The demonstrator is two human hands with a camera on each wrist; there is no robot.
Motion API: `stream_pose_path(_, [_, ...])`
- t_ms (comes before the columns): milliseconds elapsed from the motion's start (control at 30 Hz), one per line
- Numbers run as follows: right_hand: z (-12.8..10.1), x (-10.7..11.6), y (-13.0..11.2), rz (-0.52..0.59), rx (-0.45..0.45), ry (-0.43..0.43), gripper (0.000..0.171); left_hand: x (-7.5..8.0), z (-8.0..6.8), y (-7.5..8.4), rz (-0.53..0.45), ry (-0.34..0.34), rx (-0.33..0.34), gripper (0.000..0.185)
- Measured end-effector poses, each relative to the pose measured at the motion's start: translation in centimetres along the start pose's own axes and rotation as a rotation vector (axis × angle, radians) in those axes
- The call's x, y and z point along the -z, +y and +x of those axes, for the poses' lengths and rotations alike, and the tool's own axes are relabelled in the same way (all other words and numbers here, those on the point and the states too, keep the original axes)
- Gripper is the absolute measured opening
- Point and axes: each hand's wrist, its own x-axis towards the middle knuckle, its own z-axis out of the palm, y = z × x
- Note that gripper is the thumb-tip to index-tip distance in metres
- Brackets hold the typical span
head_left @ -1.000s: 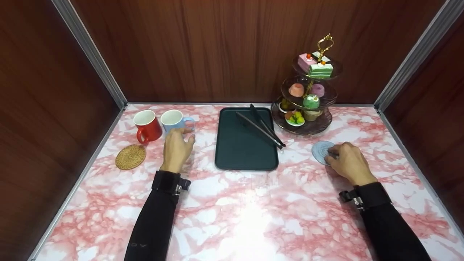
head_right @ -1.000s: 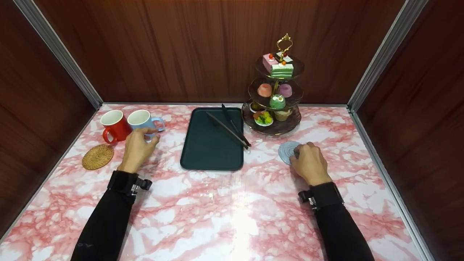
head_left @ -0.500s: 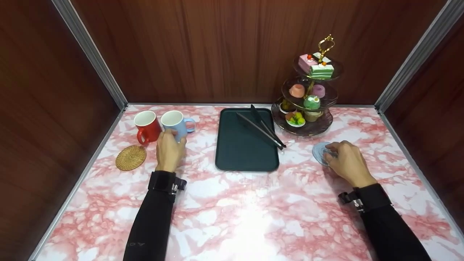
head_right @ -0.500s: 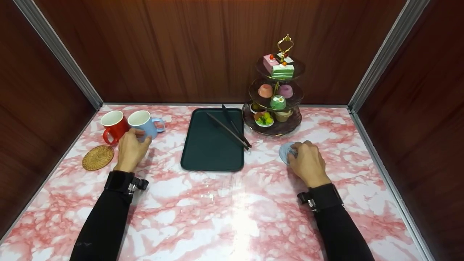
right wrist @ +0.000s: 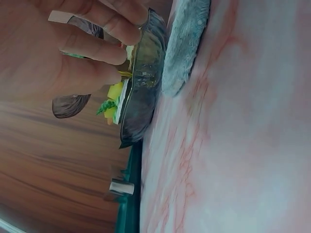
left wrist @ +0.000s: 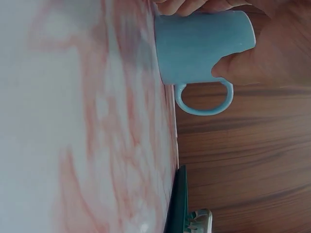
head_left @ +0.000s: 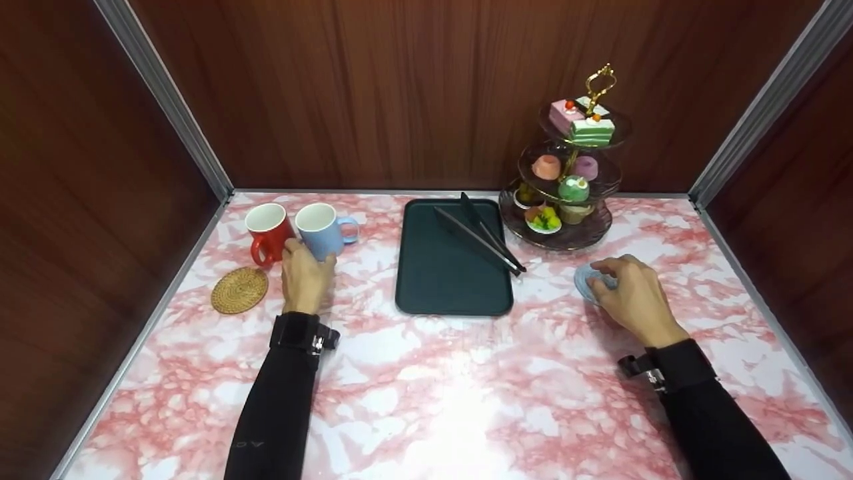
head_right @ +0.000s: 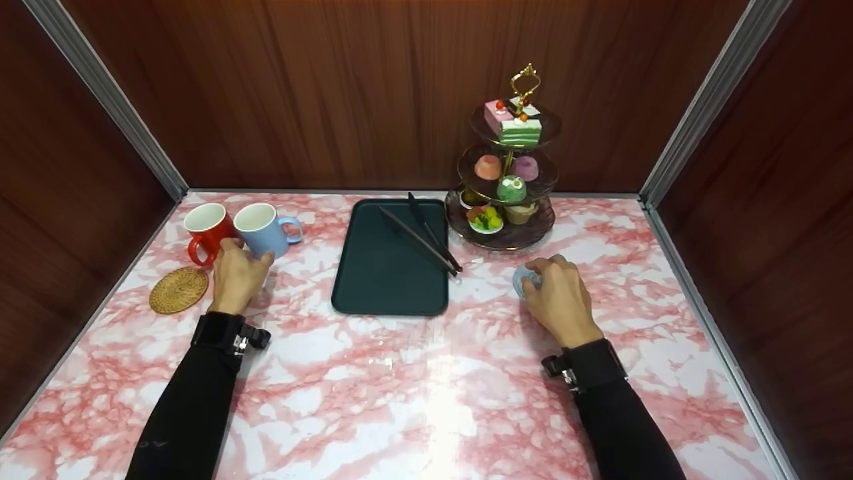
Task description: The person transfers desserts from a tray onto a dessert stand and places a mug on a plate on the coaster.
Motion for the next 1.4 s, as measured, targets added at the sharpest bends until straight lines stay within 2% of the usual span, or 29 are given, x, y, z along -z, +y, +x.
stream_pose_path(200, [0.0,-0.1,-0.6,0.009,0.005,-0.003,0.029,0.0,0.5,-0.6,-0.033,-0.027,0.014,0.079])
stream_pose_path(533, [0.3,-0.2,-2.3,0.041,0.067,0.025,0.027,-0.1,1.5,-0.9,-0.070,-0.006,0.020,0.082])
stream_pose_path(767, [0.7,-0.6,-3.6,0.048,0.110,0.020,0.028,-0.5,1.8,-1.1,-0.121,-0.049,-0.012,0.097])
stream_pose_path(1033, [0.9,-1.0,-4.8,0.069,0.123,-0.011,0.027,-0.7,2.2,-1.4,-0.116,-0.037,-0.046,0.106])
stream_pose_path(1200, [1.0,-1.3,-5.2,0.076,0.146,0.005,0.027,-0.8,2.4,-1.5,-0.113,-0.023,-0.054,0.102])
stream_pose_path(1400, [1.1,-1.3,-5.3,0.070,0.154,0.016,0.025,-1.0,2.6,-1.4,-0.147,0.000,-0.081,0.088])
